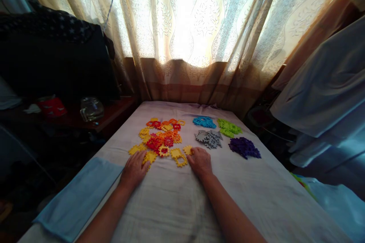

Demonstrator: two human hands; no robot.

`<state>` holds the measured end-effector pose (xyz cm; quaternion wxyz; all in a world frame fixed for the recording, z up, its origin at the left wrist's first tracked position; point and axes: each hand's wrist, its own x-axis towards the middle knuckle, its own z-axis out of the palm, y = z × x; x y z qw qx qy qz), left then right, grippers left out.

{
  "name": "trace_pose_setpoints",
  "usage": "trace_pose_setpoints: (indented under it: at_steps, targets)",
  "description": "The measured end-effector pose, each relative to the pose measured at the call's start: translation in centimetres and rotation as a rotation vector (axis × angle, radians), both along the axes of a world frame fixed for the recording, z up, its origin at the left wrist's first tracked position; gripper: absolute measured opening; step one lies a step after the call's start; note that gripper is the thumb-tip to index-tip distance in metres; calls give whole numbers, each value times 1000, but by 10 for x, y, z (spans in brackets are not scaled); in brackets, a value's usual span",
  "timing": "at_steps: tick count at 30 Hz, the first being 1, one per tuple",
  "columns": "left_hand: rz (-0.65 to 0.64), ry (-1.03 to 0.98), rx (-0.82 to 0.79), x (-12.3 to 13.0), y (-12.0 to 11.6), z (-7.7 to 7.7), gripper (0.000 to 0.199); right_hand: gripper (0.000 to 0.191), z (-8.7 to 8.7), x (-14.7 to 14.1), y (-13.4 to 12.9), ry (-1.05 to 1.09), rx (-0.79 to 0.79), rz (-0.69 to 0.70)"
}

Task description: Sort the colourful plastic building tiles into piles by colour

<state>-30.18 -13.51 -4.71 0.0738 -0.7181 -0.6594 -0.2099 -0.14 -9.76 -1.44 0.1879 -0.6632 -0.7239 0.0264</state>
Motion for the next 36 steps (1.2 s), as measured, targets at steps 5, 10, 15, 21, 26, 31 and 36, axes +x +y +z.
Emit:
trace_pose_setpoints:
  at_steps: [5,10,15,21,26,31,36]
  targets:
    - [-52,-44,71,-4,-4,5,40,36,3,-3,1,-22,-17,-51]
    - [-91,-101,48,-1,-9,10,43,37,-2,25,-21,-13,20,-129]
    - [-148,-74,46,1,-10,14,49,35,-6,52,-39,-10,24,-266]
    - [-197,-72,104,-2,-8,10,46,29,-5,12,-41,80,135,-49]
    - [-207,-84,82,-4,-7,12,46,28,0,-28,-38,57,78,68]
    - [-196,-127,78,-8,-3,10,48,20,-1,-34,-36,66,75,47]
    - [-196,-142,73,-14,0,2,50,17,-2,-6,-30,199,116,141]
